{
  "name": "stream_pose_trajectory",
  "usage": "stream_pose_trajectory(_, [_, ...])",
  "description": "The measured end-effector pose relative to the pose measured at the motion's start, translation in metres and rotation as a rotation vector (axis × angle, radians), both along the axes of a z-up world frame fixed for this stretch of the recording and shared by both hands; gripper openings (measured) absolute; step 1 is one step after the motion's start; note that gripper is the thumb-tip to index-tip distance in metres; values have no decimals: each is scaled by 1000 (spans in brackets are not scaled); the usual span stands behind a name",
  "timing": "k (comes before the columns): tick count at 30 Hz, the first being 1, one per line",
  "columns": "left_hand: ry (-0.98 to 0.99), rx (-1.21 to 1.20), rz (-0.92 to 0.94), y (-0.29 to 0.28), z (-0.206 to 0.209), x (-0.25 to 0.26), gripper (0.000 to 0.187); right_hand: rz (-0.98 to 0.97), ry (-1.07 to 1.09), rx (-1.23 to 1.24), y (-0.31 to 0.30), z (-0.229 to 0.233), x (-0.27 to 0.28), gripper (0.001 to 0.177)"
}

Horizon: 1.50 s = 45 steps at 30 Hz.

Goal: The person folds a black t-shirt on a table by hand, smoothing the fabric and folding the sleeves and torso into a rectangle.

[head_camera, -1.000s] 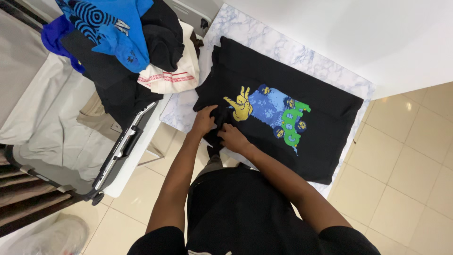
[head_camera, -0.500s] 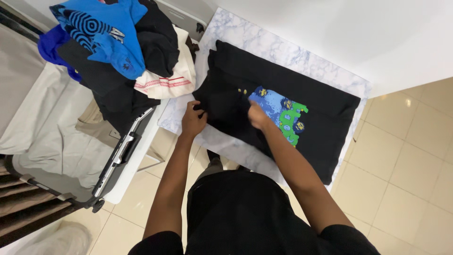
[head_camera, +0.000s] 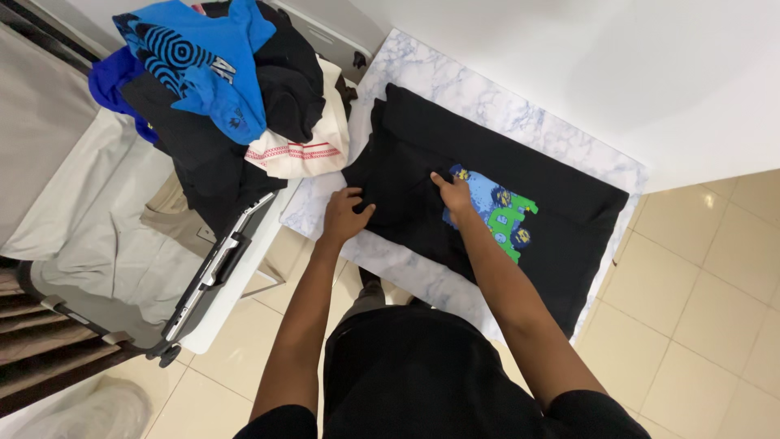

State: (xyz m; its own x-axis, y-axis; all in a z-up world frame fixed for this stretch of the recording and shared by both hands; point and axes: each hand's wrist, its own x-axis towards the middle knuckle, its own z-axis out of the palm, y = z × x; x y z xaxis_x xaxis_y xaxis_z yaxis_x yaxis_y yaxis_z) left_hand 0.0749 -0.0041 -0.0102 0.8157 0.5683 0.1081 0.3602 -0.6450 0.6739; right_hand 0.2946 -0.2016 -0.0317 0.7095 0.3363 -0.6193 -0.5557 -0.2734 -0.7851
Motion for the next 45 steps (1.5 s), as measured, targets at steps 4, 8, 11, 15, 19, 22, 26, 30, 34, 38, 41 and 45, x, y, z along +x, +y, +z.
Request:
stream_pose_trajectory(4, [154,-257,-21,8,5,9,38,51,-113,-126,4,-9,13,47])
stream_pose_trajectory(8, [159,-468,-15,13,0,9,34,48,-70,17,10,-14,25,37])
stream_pose_trajectory(11, [89,-382,-11,23,-10,6,32,73,79,144,15,-3,39,34])
stream_pose_trajectory(15, [140,-425,93,31,-8,0,31,40,101,466,14,4,53,34])
stream_pose_trajectory(19, [149,-417,125,28,-6,-7,35,-19,29,343,7,-12,51,40])
stream_pose_trajectory(22, [390,-406,147,28,-1,-9,37,92,-246,-119,3,-31,38,41])
stream_pose_trajectory(26, [541,-306,100,29,10,-7,45,218,-458,-400,-1,-43,34,35])
stream_pose_trajectory(30, [549,-338,81,32,17,-13,40,194,-479,-360,2,-43,38,31])
stream_pose_trajectory(34, [395,-243,82,32,13,-13,36,-32,-672,-80,8,-43,39,29])
stream_pose_trajectory(38, [457,-212,121,28,-1,-11,35,48,-758,-362,-4,-45,26,41])
stream_pose_trajectory(41, [419,-142,108,24,1,-2,44,232,-574,-527,-22,-43,14,43])
stream_pose_trajectory(45, [463,-146,132,15,10,22,59,484,-224,-508,-32,-29,5,59])
